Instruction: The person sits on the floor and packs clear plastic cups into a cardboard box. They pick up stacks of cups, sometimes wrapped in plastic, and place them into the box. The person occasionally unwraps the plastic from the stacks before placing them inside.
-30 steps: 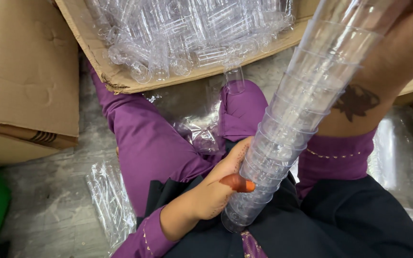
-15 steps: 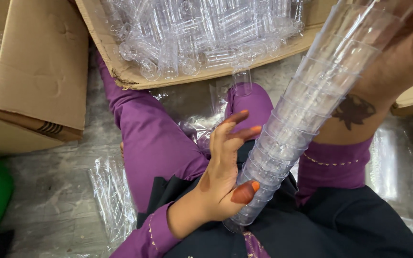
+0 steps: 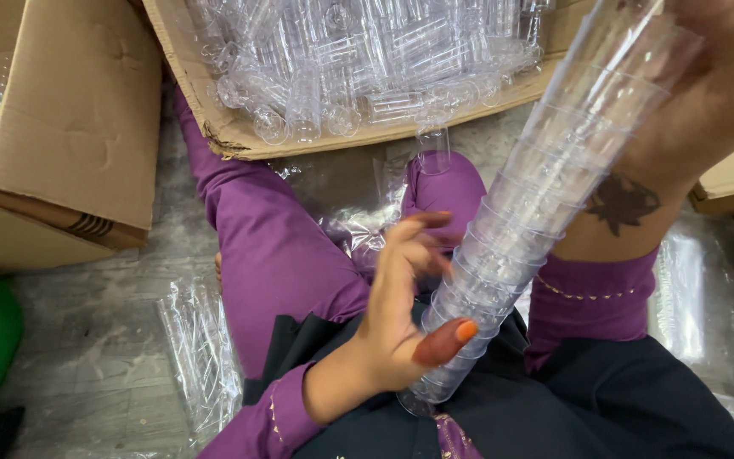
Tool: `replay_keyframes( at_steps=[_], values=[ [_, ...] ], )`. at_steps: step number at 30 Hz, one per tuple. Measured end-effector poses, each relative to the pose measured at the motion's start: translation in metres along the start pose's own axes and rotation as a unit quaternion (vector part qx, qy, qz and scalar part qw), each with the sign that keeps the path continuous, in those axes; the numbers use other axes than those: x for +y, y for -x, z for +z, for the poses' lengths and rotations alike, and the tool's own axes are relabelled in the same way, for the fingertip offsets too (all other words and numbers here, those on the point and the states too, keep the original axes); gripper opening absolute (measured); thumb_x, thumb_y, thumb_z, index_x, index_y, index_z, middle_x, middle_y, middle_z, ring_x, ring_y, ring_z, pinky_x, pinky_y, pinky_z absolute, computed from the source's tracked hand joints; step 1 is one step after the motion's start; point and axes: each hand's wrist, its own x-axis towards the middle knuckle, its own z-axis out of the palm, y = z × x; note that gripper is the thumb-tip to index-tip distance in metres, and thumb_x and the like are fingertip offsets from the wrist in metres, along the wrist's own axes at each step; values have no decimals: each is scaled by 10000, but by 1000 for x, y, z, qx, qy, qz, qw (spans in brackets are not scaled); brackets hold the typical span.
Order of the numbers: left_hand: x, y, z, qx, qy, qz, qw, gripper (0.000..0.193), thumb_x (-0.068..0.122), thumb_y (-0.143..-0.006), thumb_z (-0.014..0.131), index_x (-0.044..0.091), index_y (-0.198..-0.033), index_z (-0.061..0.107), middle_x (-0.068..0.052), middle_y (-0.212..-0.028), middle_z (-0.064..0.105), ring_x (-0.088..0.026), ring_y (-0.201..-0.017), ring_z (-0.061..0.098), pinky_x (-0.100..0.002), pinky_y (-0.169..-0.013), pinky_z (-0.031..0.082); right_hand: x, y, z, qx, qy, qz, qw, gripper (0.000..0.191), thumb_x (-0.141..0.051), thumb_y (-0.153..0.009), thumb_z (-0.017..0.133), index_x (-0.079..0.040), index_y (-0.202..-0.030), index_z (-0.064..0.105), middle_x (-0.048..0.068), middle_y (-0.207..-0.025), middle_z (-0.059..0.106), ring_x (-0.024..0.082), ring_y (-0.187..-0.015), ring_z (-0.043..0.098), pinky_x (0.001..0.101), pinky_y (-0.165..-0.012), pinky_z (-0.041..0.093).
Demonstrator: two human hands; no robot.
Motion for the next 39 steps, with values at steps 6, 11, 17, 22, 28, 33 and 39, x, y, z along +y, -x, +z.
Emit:
replay_keyframes(
  at_steps=[6,11,17,22,28,33,39],
  values=[
    [-3,-4,8,-42,251,-166,953,618,287,-1028,655,-20,-1494,389,-152,-1399,586,-185,-1302,580,-341,-1124,460,-18,0,27,-88,27,77,993,135,-102,-1051,693,-47,-1125,595,108,-938,651,234,-795,692,388,-763,610],
    [-6,-1,5,-74,267,-214,937,606,297,-1021,647,-19,-1491,431,-125,-1317,624,-174,-1214,591,-340,-1061,483,-21,-9,34,-67,27,90,993,201,-158,-1039,697,-25,-1144,589,106,-955,656,222,-792,697,390,-779,626],
    [-7,-2,6,-72,239,-180,952,585,300,-1050,620,-24,-1503,440,-97,-1338,624,-161,-1239,577,-326,-1099,461,-9,-27,38,-44,-12,125,991,219,-193,-995,680,-5,-1087,615,105,-966,641,209,-841,686,391,-778,651],
    [-12,-1,5,-42,317,-192,928,606,244,-1030,611,-2,-1536,386,-97,-1354,597,-160,-1212,570,-323,-1063,463,2,-16,59,-30,-67,164,984,350,-108,-1023,714,-18,-1314,542,110,-1146,556,222,-1101,615,423,-862,628],
    [-15,7,-9,-24,341,-195,919,602,217,-1048,597,-2,-1553,353,-115,-1366,567,-164,-1211,553,-320,-1051,457,-15,61,89,9,-141,250,958,1182,-102,-838,846,-203,-1644,-13,177,-1575,400,304,-1288,605,511,-1039,612],
    [-15,7,-8,16,310,-165,936,637,223,-1050,578,18,-1552,246,-127,-1408,538,-169,-1273,545,-327,-1091,452,-24,108,99,-74,-119,360,922,1103,-131,-783,868,-76,-1614,143,220,-1335,595,328,-1150,670,511,-987,590],
    [-29,17,-7,1,346,-204,916,758,254,-1009,642,41,-1512,116,-195,-1305,558,-248,-1149,610,-384,-998,520,-28,56,66,118,-103,273,949,470,-82,-915,742,79,-1291,510,201,-1048,654,312,-932,707,445,-842,632]
  ],
)
